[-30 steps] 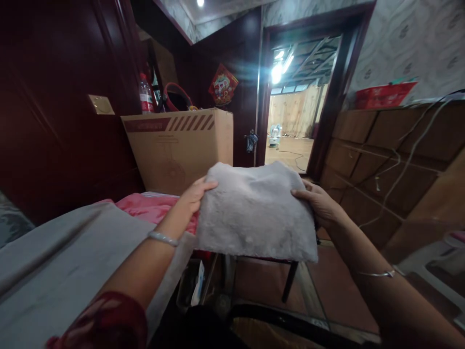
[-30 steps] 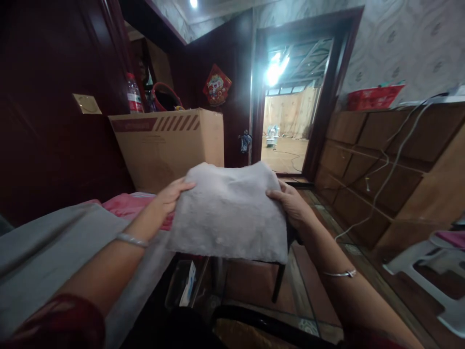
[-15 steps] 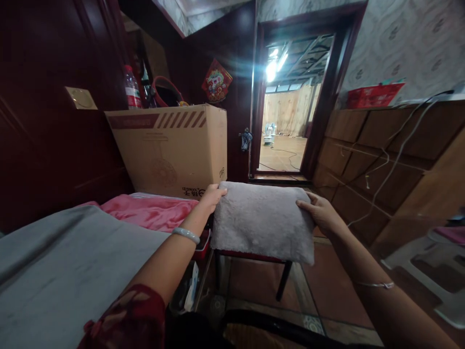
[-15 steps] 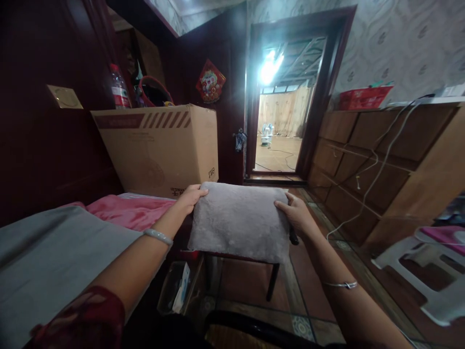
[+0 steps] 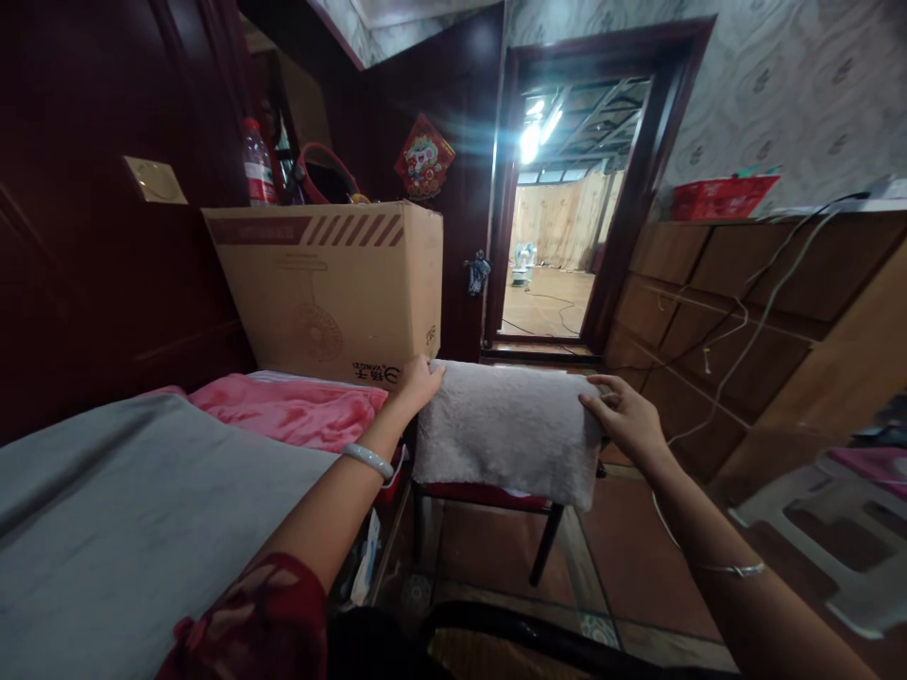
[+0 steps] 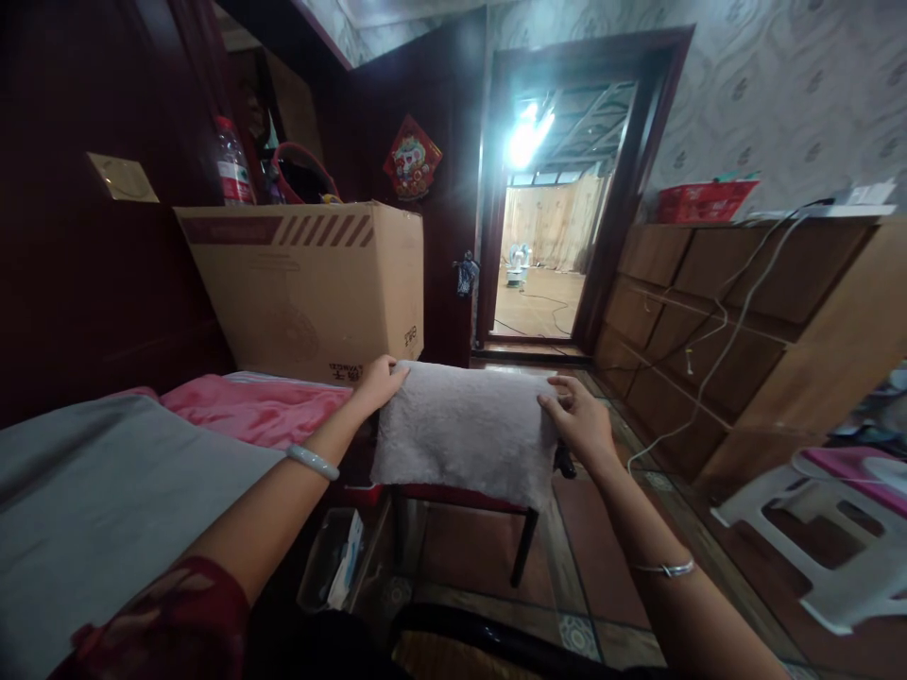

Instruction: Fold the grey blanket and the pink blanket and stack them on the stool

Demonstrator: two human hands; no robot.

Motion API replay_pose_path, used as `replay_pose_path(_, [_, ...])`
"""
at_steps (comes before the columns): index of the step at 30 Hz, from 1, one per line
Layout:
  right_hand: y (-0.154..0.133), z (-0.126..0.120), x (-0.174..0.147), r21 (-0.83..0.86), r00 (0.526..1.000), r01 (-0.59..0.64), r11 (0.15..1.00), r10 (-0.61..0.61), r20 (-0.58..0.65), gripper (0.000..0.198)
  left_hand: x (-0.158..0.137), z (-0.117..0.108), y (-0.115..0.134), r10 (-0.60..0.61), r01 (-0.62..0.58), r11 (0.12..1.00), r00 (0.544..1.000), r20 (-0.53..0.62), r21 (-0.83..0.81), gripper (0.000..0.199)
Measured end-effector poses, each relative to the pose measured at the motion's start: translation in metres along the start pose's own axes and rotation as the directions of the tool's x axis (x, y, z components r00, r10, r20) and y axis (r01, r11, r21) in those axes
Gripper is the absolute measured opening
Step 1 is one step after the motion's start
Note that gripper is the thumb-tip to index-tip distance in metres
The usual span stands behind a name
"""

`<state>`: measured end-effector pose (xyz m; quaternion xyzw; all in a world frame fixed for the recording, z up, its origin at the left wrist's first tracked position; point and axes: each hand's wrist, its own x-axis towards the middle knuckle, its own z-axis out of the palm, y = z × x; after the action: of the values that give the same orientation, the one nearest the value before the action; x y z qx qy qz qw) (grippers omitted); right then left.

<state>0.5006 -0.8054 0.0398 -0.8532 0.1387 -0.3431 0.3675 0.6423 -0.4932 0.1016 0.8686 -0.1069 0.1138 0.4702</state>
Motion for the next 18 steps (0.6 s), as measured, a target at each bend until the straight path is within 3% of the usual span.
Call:
replay_pose_path(3, [-0.002,-0.003,-0.004,-0.147,0.997,0.073,0.986,-0.077,-0.018,0.053,-0.011,-0.006,0.000,0.159,-0.141,0.960,0.986,-0.055,0.243,0.028])
replay_pose_path(5, [-0.005,-0.002,-0.008,-0.244,0.980,0.173,0.954,-0.193,-0.059,0.049,-0.020,-0.010,0.000,0.347,-0.301,0.863,0.937,-0.043,0.406,0.037])
replay_pose_path(8, [-0.014,0.008,-0.015,-0.392,0.909,0.363,0.846,-0.414,-0.051,0.049,-0.028,-0.012,0.002,0.591,-0.596,0.662,0.788,0.173,0.454,0.048])
replay_pose_path(11, [-0.024,0.022,-0.021,-0.466,0.844,0.510,0.723,-0.526,0.107,0.064,-0.028,-0.008,0.001,0.649,-0.784,0.504,0.621,0.439,0.363,0.065])
replay_pose_path(13, [-0.026,0.030,-0.021,-0.491,0.816,0.559,0.668,-0.547,0.186,0.077,-0.026,-0.003,0.000,0.634,-0.805,0.475,0.593,0.496,0.356,0.078])
replay_pose_path(18, [-0.020,0.028,-0.004,-0.446,0.770,0.631,0.635,-0.584,0.258,0.086,-0.013,0.005,-0.001,0.623,-0.802,0.484,0.597,0.505,0.351,0.100])
